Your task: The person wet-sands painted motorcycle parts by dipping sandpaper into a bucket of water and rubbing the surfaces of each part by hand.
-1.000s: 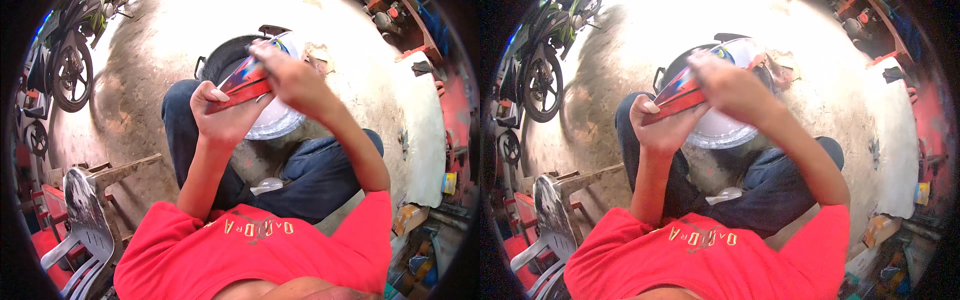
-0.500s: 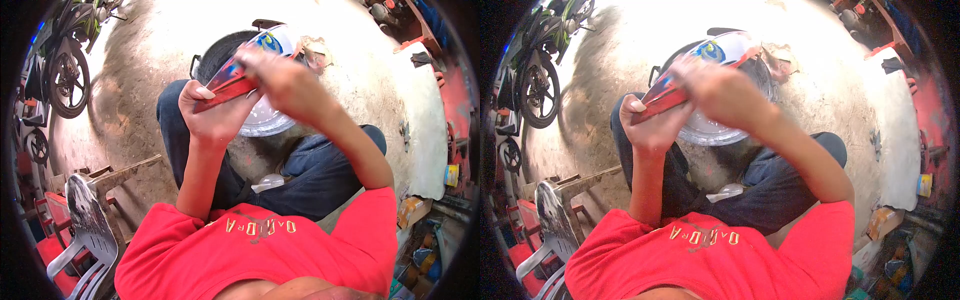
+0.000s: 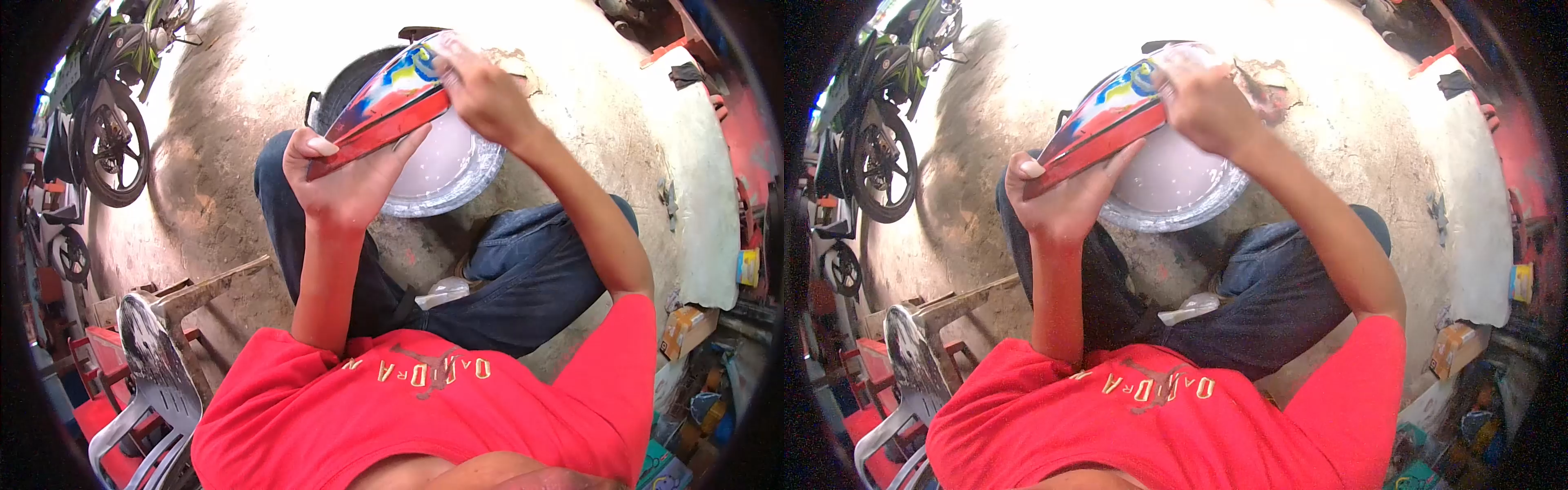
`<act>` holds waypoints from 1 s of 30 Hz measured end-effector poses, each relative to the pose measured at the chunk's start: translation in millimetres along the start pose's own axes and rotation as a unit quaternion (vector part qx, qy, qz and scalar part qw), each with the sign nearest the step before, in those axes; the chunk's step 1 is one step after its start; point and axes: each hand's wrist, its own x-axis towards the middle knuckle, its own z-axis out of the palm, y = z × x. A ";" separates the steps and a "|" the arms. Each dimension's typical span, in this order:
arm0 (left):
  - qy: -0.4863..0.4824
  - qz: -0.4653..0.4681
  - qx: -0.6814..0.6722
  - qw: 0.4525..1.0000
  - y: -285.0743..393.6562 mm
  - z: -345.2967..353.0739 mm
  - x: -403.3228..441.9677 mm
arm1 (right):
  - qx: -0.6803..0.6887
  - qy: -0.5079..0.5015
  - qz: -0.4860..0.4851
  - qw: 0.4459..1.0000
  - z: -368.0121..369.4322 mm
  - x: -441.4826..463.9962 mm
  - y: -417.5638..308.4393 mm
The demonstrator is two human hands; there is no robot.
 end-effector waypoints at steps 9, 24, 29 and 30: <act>-0.021 -0.018 -0.027 0.999 -0.7 -1.4 -2.4 | 0.044 -0.054 0.069 0.995 -4.0 4.3 -15.9; 0.071 0.063 0.021 0.995 -2.7 -3.4 -0.7 | 0.001 0.055 -0.250 0.967 5.7 -30.3 -63.2; 0.028 -0.012 -0.036 0.999 5.7 -0.3 -5.6 | 0.000 0.010 -0.107 0.994 5.8 -4.4 -14.9; 0.039 -0.017 -0.037 0.998 5.8 -2.5 -10.3 | 0.004 -0.036 -0.010 0.999 -0.1 -3.7 -12.4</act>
